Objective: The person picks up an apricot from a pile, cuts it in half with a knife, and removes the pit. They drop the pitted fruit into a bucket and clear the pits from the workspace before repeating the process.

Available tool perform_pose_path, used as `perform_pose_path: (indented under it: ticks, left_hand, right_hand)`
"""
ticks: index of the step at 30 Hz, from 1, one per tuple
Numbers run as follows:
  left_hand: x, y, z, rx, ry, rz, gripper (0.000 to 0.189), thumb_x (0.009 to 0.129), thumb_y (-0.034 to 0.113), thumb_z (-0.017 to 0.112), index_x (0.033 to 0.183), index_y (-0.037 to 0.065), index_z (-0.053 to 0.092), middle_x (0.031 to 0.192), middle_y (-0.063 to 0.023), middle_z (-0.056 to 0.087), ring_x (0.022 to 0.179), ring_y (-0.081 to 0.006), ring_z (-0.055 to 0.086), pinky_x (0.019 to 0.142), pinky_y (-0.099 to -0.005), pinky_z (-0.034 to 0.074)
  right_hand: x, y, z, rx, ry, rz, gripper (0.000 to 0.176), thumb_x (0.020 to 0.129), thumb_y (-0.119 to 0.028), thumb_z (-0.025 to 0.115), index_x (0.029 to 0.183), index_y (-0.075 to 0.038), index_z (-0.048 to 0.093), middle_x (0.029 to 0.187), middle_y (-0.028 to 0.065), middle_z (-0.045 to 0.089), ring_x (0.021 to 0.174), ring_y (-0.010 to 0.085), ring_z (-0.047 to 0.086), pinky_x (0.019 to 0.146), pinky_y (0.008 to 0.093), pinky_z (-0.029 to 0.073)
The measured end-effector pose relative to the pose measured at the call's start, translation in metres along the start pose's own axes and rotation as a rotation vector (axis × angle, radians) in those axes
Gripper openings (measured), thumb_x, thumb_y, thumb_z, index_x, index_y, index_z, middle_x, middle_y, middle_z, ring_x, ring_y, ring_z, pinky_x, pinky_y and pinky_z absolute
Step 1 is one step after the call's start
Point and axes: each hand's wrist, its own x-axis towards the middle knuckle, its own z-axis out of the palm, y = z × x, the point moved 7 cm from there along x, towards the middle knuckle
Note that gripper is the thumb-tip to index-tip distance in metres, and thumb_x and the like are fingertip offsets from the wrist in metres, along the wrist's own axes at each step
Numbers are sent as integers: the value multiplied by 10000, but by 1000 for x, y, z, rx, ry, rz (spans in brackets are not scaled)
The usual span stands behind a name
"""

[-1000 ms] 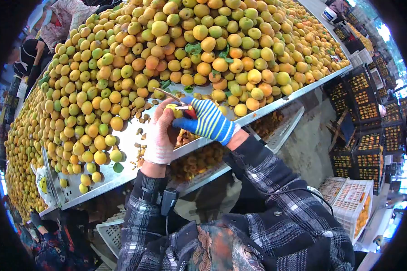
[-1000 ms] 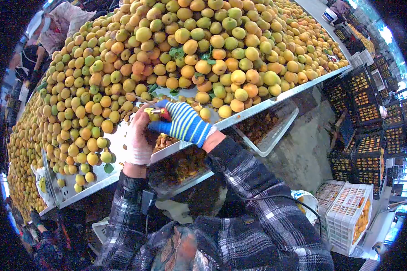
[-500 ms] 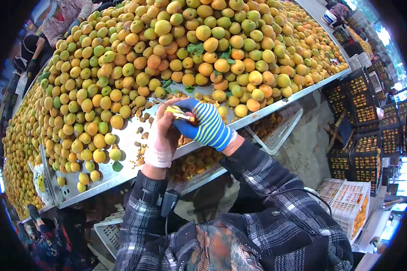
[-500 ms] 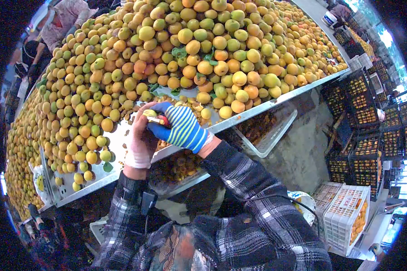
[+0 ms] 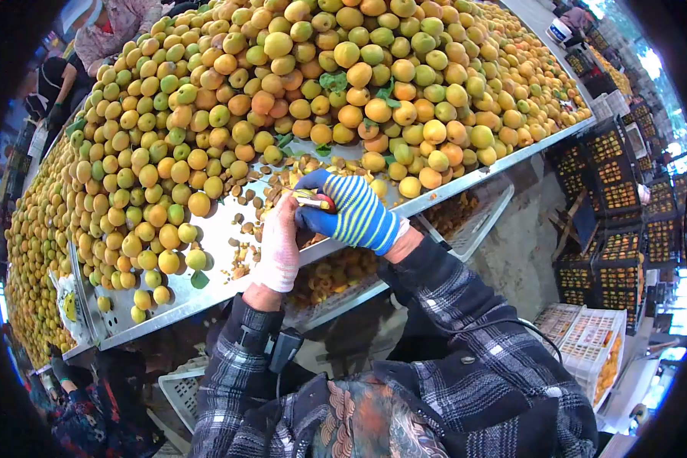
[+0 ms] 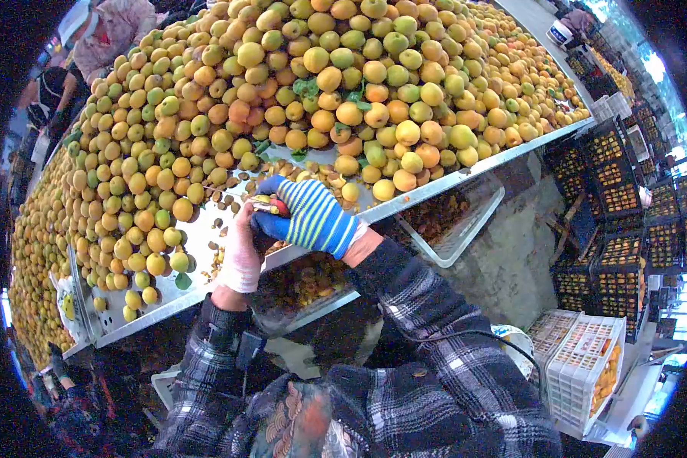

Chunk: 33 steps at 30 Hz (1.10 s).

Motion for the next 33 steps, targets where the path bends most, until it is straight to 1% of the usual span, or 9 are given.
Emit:
perform_pose_path:
  ticks: [5,7,10,12,21,25,28,32,33]
  left_hand:
    - [-5,13,13,-216,47,114,423,977,409,408,1162,57,553,1048,-40,626,940,-117,597,792,-261,502]
    - [-8,15,14,-246,7,126,417,978,397,404,1166,53,545,1058,-43,622,937,-132,600,788,-268,505]
    - [-1,8,4,-290,-34,46,392,974,366,414,1159,47,546,1064,-55,619,929,-145,599,776,-273,508]
    - [0,-1,1,-238,-88,-26,467,960,410,434,1246,47,503,1166,-100,593,1056,-204,588,924,-333,477]
    - [0,-8,10,-247,67,-52,384,950,405,455,1134,83,556,1035,-54,627,898,-171,625,761,-317,535]
    - [6,-8,11,-458,175,-22,318,938,320,501,1113,59,551,988,-62,617,823,-157,607,696,-271,507]
    - [15,9,22,-500,-61,137,347,933,334,512,1136,54,539,970,-65,621,786,-139,577,606,-244,441]
    - [14,24,14,-442,63,245,445,922,385,539,1247,90,462,1127,-91,623,995,-146,542,721,-240,427]
    - [14,24,11,-436,69,247,445,922,385,539,1247,90,462,1127,-91,623,995,-146,542,721,-240,427]
  right_hand:
    - [2,6,5,88,81,14,325,782,-220,704,1041,-52,605,790,93,666,703,154,657,661,278,519]
    - [5,3,1,8,109,-64,337,775,-358,710,985,-111,619,782,140,672,729,307,678,655,368,537]
    - [7,-7,0,-75,-27,-49,461,756,-390,731,1102,-127,579,860,159,673,792,338,669,705,393,531]
    - [6,-9,5,-114,-152,-38,584,734,-422,748,1198,-138,534,920,193,663,835,376,651,748,416,519]
    - [3,8,9,-125,-141,135,406,727,-357,722,964,-49,606,812,180,669,749,308,671,691,373,524]
    - [5,30,-1,376,235,7,235,826,-155,678,1006,-6,653,897,33,666,802,103,616,740,255,506]
    - [1,45,-19,758,310,350,228,872,-187,662,1020,-14,651,811,-10,647,657,63,580,576,223,481]
    - [3,58,-18,489,290,329,274,883,-221,649,1004,23,614,799,68,660,623,91,610,537,257,491]
    - [3,61,-8,181,183,382,383,834,-273,700,1019,44,593,811,152,665,681,207,659,594,323,518]
